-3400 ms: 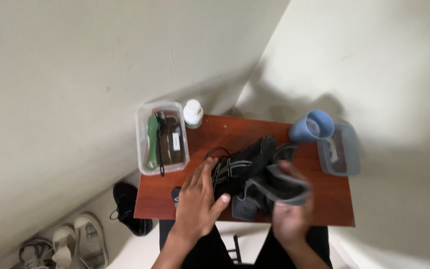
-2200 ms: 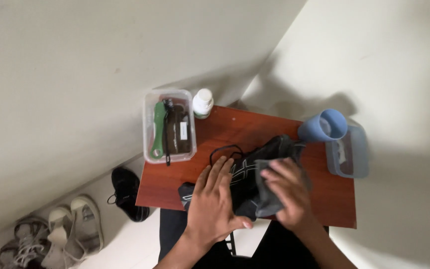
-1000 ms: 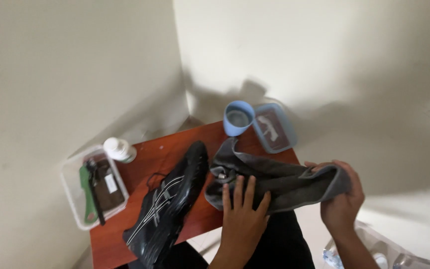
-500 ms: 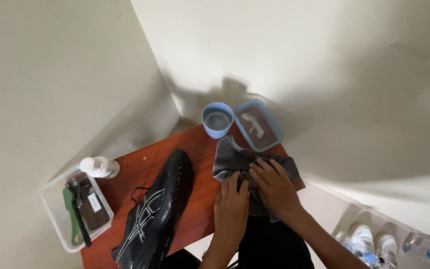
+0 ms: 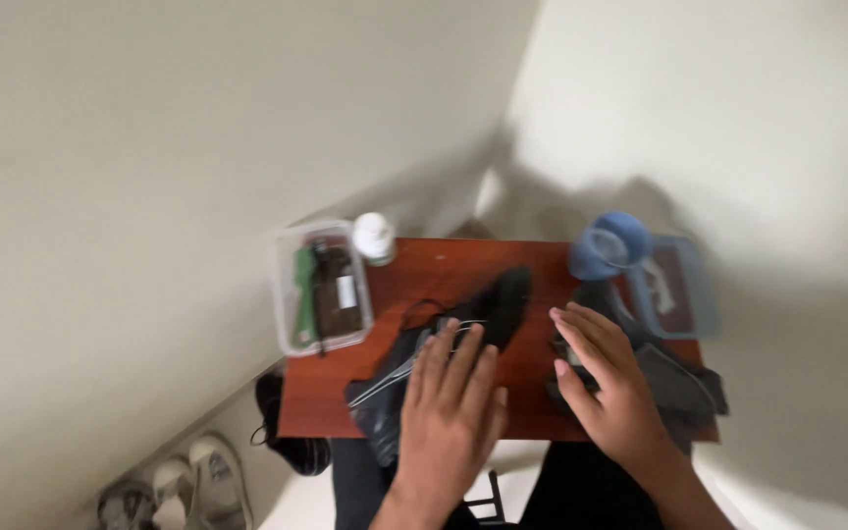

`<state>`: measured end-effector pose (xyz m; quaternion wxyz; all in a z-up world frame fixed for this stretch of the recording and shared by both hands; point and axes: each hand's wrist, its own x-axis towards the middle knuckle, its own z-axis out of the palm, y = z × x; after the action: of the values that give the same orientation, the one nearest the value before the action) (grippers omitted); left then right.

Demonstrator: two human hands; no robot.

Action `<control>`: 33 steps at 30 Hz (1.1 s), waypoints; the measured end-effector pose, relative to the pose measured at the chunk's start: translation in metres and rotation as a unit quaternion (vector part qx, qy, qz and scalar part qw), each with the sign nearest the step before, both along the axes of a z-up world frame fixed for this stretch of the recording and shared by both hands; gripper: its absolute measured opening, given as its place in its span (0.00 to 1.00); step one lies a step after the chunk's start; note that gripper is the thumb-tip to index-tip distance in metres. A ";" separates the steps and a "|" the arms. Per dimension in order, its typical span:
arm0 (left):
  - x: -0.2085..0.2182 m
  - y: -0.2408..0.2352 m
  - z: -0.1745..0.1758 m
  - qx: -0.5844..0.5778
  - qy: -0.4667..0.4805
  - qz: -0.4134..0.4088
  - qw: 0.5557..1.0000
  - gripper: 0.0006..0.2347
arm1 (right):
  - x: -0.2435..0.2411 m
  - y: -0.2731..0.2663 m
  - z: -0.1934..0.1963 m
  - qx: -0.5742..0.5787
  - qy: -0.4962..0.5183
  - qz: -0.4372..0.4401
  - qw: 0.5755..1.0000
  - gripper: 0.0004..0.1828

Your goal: The person cleans a black sneaker on a wooden table using a brush and a cloth. They scrub the shoe with the brush, wipe it with the cloth, and dip the brush into a cup of water to continue cleaning different parts of the shoe.

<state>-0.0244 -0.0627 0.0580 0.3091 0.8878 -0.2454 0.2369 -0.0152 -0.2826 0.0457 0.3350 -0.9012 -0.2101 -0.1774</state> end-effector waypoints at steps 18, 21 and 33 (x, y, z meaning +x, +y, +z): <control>0.038 0.168 -0.102 0.105 0.029 0.282 0.953 0.08 | 0.089 0.273 -0.028 -0.227 0.344 0.025 0.911 0.40; 0.037 0.166 -0.097 0.095 0.043 0.268 0.958 0.08 | 0.093 0.269 -0.018 -0.178 0.401 -0.007 0.899 0.35; 0.025 0.148 -0.056 -0.015 0.091 0.098 0.991 0.13 | 0.111 0.264 0.007 -0.042 0.478 -0.057 0.875 0.17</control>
<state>0.0005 0.0854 0.0016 0.3186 0.9206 -0.1245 0.1884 0.0957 -0.0186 0.0527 0.3458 -0.8998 0.0205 0.2652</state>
